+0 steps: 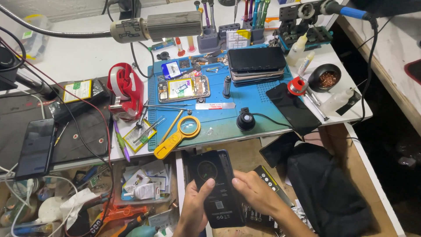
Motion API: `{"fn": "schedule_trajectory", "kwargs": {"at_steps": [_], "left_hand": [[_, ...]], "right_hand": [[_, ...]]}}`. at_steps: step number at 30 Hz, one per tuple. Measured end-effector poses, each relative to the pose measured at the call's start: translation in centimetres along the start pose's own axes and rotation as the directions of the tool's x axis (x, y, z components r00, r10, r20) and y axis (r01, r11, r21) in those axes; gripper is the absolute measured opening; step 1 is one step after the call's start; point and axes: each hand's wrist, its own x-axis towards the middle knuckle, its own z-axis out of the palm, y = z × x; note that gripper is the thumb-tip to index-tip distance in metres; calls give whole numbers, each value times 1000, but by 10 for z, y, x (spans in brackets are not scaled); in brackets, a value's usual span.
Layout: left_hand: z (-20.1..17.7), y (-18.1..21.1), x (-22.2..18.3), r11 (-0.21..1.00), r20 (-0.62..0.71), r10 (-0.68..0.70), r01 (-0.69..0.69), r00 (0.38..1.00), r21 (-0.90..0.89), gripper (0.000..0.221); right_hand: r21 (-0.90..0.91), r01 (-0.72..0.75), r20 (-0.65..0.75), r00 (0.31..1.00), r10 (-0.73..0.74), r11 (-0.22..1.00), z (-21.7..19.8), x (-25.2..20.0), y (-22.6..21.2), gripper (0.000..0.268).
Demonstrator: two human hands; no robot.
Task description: Inspecting and preparing a replacement phone screen and phone chassis for assembly.
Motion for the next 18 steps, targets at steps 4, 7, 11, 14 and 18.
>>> {"fn": "schedule_trajectory", "kwargs": {"at_steps": [4,7,11,14,18], "left_hand": [[1,-1,-4,999,36,11,-12,999,30,30],[5,-1,-5,995,65,86,-88,994,39,28],[5,-5,-3,993,71,115,-117,991,21,25],[2,-11,5,992,27,125,-124,992,-36,24],[7,3,7,985,-9,111,-111,994,-129,23]], "right_hand": [[-110,26,-33,999,-29,994,4,3,21,46],[-34,125,-58,990,-127,992,4,4,10,51],[32,141,-92,986,-138,990,5,4,9,52],[83,97,-106,991,-88,992,4,4,5,50],[210,-81,53,996,72,974,-3,-4,-21,62]]}}
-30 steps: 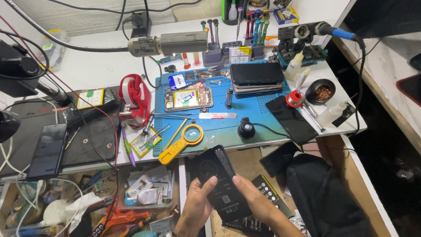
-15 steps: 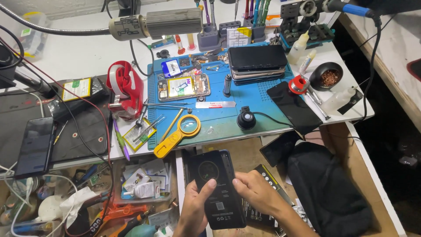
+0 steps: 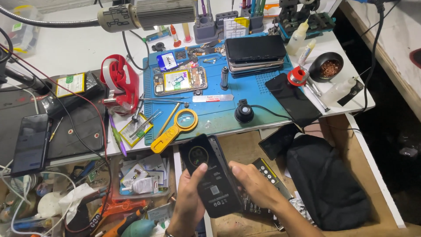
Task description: Inspecting and preparing a replacement phone screen and phone chassis for assembly.
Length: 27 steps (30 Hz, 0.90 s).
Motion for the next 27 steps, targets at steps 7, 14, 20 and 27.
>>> {"fn": "schedule_trajectory", "kwargs": {"at_steps": [7,14,20,27], "left_hand": [[0,23,9,991,-36,43,-47,998,-128,30],[7,27,7,976,-187,129,-158,974,-150,17],[17,29,3,963,-162,231,-249,959,-105,27],[28,39,-6,956,-217,260,-282,941,-76,11]], "right_hand": [[-108,287,94,956,-277,952,-1,-3,14,44],[-132,357,83,934,-348,925,2,-1,27,48],[-116,319,15,948,-319,941,6,3,40,49],[11,194,-67,979,-193,981,11,1,38,48]]}}
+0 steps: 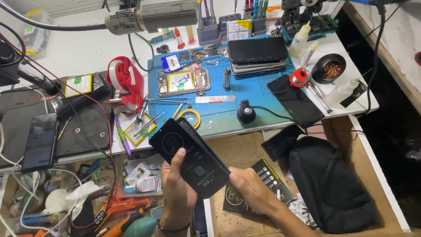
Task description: Inspecting and preparing a replacement phone screen and phone chassis for assembly.
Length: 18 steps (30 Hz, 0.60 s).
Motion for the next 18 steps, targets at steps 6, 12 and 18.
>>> {"fn": "schedule_trajectory", "kwargs": {"at_steps": [6,12,18], "left_hand": [[-6,-8,19,930,12,-275,269,961,-249,36],[-8,-19,19,900,-65,-374,345,925,-268,36],[-12,-29,21,884,-19,-411,394,911,-254,37]], "right_hand": [[-3,67,63,996,-67,998,10,-6,-30,68],[-163,385,11,921,-389,908,18,-5,-25,55],[-156,329,-55,938,-341,931,12,-5,-32,57]]}}
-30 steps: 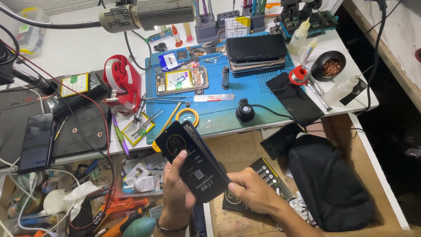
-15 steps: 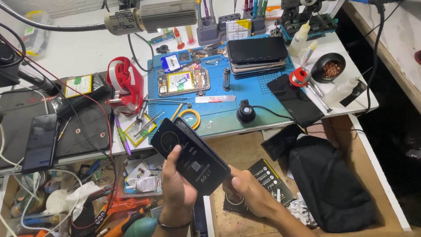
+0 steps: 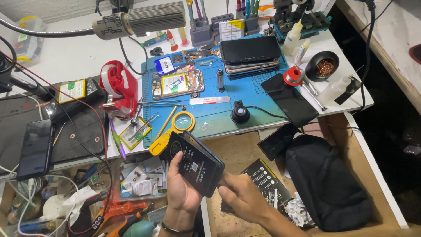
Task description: Inspecting and preparing a replacement phone screen and phone chassis for assembly.
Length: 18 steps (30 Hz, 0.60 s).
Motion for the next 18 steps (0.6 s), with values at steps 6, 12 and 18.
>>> {"fn": "schedule_trajectory", "kwargs": {"at_steps": [6,12,18], "left_hand": [[1,-11,4,999,-67,-4,2,998,-32,32],[14,-18,-7,996,-97,89,-88,991,14,34],[29,-19,-18,974,-145,226,-219,963,57,33]], "right_hand": [[29,-125,-63,990,126,992,-7,-1,-8,44],[-71,-179,-86,981,173,981,-7,-7,14,40],[78,-443,60,896,440,893,-7,-8,16,49]]}}
